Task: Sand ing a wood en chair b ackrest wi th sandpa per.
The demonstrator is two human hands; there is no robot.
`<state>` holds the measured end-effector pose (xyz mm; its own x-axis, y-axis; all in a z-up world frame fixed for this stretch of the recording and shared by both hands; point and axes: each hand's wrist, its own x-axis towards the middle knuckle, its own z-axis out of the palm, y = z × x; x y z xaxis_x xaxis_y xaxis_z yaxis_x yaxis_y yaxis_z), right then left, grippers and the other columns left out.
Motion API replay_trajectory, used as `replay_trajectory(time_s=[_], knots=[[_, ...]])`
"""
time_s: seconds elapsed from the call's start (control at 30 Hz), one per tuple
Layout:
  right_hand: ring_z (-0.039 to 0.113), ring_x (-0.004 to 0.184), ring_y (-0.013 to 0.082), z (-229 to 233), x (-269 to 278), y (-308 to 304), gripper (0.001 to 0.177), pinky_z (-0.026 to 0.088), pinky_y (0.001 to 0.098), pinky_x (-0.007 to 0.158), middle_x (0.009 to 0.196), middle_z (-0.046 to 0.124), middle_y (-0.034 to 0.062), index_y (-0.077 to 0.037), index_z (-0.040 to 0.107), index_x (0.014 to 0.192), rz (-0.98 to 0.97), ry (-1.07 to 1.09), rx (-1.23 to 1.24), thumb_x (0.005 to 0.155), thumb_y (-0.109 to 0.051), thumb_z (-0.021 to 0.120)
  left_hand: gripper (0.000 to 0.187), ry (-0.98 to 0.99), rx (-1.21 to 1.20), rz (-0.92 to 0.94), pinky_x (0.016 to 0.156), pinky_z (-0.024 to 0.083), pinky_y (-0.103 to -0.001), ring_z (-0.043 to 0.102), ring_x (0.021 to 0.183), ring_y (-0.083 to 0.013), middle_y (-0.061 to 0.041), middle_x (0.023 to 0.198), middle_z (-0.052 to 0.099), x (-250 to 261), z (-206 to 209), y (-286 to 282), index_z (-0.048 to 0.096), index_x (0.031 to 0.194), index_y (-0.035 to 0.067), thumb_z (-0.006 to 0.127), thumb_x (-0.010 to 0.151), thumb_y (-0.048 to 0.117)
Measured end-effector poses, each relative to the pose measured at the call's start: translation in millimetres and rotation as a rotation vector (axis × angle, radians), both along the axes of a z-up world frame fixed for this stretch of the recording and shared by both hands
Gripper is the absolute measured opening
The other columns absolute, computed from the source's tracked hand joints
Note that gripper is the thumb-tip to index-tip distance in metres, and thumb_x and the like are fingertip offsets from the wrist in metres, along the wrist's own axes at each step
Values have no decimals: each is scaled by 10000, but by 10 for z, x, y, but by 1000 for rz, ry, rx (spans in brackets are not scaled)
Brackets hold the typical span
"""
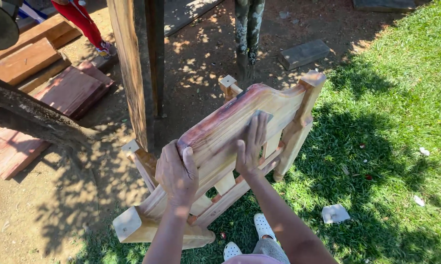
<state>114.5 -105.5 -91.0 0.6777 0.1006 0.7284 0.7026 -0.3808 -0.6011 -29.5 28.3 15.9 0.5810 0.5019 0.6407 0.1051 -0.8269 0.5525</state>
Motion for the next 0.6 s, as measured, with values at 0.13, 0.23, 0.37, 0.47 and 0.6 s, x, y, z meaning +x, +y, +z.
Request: replay_trajectory(time_s=[0.13, 0.23, 0.37, 0.47, 0.6], knots=[[48, 1637, 331, -887, 1142, -317, 862, 57, 503, 1314, 1765, 65, 206, -24, 78, 1675, -24, 293, 427, 1079, -600, 316, 269, -9, 4, 40, 759, 502, -467, 646, 866, -369, -153, 952, 650, 22, -15, -30, 614, 1112, 48, 537, 1061, 300], [294, 1544, 286, -1616, 1983, -537, 839, 227, 420, 1288, 1706, 226, 162, -46, 125, 1660, 86, 540, 638, 1070, -616, 302, 304, -28, 37, 47, 758, 506, -457, 650, 848, -350, -145, 939, 642, 42, -21, -10, 603, 1123, 44, 541, 1064, 336], [251, 1583, 316, -1060, 1303, -304, 838, 189, 422, 1311, 1732, 188, 189, -65, 52, 1660, 196, 438, 670, 1084, -626, 287, 325, -10, 5, 13, 767, 504, -459, 656, 856, -348, -134, 920, 644, 50, -48, 19, 600, 1111, 48, 530, 1058, 360], [48, 1631, 326, -548, 277, -36, 837, 52, 474, 1316, 1760, 12, 190, -98, -35, 1666, 144, 410, 472, 1077, -634, 220, 338, -11, -4, -2, 774, 507, -458, 657, 865, -350, -139, 928, 647, 56, -62, 25, 597, 1117, 42, 534, 1058, 369], [-50, 1644, 333, -292, -849, 245, 790, -11, 540, 1335, 1763, -39, 161, -102, 20, 1682, 199, 59, -50, 1089, -612, 129, 335, -10, 30, -26, 795, 506, -463, 649, 891, -362, -153, 938, 638, 32, -37, 31, 584, 1123, 27, 544, 1063, 354]])
